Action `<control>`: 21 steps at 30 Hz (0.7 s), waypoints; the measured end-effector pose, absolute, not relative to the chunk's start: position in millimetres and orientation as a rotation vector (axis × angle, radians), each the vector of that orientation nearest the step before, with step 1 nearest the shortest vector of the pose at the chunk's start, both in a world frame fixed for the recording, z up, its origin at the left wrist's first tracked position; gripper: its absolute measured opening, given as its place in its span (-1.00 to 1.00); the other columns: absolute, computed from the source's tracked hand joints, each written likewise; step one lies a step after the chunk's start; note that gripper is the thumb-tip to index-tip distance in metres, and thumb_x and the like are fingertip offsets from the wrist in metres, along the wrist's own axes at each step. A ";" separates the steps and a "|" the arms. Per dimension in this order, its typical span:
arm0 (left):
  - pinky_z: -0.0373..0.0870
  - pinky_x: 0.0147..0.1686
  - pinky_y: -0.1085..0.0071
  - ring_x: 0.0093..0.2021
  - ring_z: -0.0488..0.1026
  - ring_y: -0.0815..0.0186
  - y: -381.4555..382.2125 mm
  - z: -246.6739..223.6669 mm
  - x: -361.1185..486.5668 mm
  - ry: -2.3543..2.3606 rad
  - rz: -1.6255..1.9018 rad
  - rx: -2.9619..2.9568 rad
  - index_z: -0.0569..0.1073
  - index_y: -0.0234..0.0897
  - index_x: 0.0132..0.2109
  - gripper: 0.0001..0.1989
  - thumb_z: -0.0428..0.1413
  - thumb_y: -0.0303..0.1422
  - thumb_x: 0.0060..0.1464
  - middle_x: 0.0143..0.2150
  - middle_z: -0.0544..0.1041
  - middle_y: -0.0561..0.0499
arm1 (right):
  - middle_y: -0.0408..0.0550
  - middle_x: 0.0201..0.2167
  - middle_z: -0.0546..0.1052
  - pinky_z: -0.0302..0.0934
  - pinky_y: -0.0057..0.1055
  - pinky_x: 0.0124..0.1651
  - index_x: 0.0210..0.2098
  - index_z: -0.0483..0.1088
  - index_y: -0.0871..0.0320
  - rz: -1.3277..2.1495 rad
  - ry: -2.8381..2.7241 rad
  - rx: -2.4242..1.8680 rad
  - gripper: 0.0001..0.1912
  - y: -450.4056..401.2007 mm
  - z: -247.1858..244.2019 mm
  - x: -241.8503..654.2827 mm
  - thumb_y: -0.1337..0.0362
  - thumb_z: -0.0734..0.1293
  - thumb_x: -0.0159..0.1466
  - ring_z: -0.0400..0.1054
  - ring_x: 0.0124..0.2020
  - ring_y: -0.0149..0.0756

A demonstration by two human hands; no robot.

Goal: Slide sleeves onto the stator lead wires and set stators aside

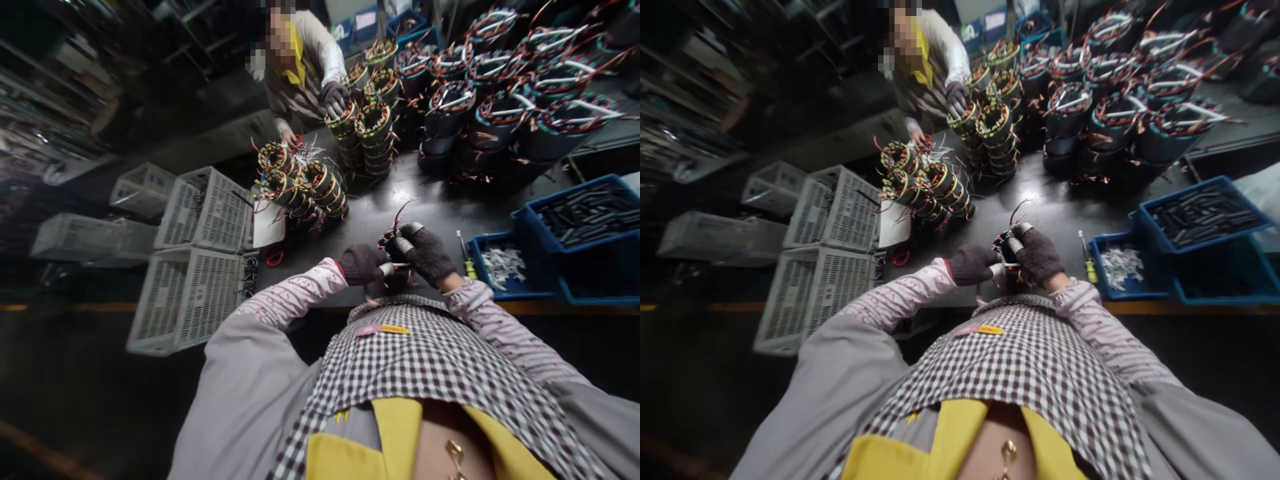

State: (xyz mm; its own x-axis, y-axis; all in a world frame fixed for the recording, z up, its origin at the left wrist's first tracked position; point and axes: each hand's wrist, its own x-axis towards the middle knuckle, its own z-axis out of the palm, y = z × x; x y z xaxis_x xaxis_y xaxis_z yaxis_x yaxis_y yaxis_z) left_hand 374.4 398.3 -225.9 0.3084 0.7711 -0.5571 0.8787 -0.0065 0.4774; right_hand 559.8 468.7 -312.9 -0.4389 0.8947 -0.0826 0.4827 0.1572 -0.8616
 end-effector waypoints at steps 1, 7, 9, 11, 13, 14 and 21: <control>0.42 -0.25 0.31 -0.28 0.57 0.20 395.2 -225.1 371.0 1.435 0.014 1.606 0.67 -0.33 -0.11 -0.67 0.17 -0.14 0.34 -0.24 0.67 -0.12 | 0.11 -0.06 0.71 0.43 -0.13 0.09 -0.01 0.58 0.08 1.222 -1.967 -1.316 -0.71 468.2 -312.8 559.2 0.08 0.39 0.38 0.57 -0.05 -0.01; 0.16 -0.56 0.48 -0.57 0.21 0.46 388.7 -243.2 353.7 1.353 0.783 0.911 0.42 -0.24 -0.30 -0.40 0.37 0.21 -0.02 -0.53 0.34 0.14 | 0.00 -0.20 0.73 0.52 -0.11 0.02 -0.22 0.62 0.08 1.751 -1.578 -0.979 -0.64 462.5 -297.8 573.9 -0.07 0.53 0.21 0.58 -0.15 -0.06; 0.12 -0.58 0.49 -0.58 0.19 0.47 389.7 -252.9 356.1 1.314 0.766 0.866 0.38 -0.24 -0.32 -0.33 0.41 0.26 -0.10 -0.54 0.31 0.17 | 0.00 -0.19 0.73 0.54 -0.11 0.02 -0.22 0.65 0.08 1.846 -1.518 -0.897 -0.61 459.6 -286.2 580.3 -0.08 0.59 0.16 0.60 -0.13 -0.04; 0.16 -0.57 0.49 -0.57 0.23 0.47 390.9 -258.3 361.8 1.274 0.769 0.867 0.40 -0.25 -0.31 -0.30 0.42 0.29 -0.13 -0.53 0.34 0.16 | 0.02 -0.14 0.74 0.55 -0.09 0.04 -0.14 0.68 0.09 1.847 -1.557 -0.861 -0.56 458.0 -273.9 582.5 -0.08 0.62 0.14 0.61 -0.09 -0.03; 0.21 -0.57 0.48 -0.58 0.27 0.46 392.5 -257.7 367.8 1.279 0.772 0.887 0.42 -0.26 -0.32 -0.29 0.44 0.29 -0.16 -0.54 0.36 0.15 | 0.02 -0.08 0.74 0.55 -0.08 0.08 -0.07 0.69 0.07 1.831 -1.630 -0.848 -0.54 458.3 -263.4 581.0 -0.08 0.62 0.16 0.61 -0.05 -0.02; 0.22 -0.56 0.47 -0.58 0.28 0.45 393.8 -255.6 370.2 1.291 0.753 0.897 0.43 -0.27 -0.33 -0.29 0.45 0.27 -0.18 -0.55 0.37 0.15 | 0.02 -0.07 0.74 0.54 -0.08 0.11 -0.07 0.70 0.07 1.823 -1.669 -0.845 -0.55 458.9 -259.6 580.0 -0.08 0.60 0.18 0.61 -0.04 -0.01; 0.47 -0.31 0.43 -0.34 0.51 0.34 409.7 -250.2 377.2 1.204 0.587 1.044 0.61 -0.31 -0.20 -0.61 0.50 -0.24 -0.16 -0.31 0.63 0.03 | -0.02 -0.28 0.71 0.52 -0.21 -0.14 -0.27 0.68 0.08 1.772 -1.630 -0.958 -0.63 451.1 -275.7 607.9 -0.08 0.60 0.15 0.56 -0.27 -0.13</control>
State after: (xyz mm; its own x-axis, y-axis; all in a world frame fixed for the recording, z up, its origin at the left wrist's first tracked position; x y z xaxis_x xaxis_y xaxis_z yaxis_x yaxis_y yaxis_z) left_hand 377.2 409.7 -250.2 0.2991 0.8342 -0.4634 0.1481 0.4391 0.8861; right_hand 607.9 451.1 -275.7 -0.5993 0.7883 -0.1394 0.0732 -0.1195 -0.9901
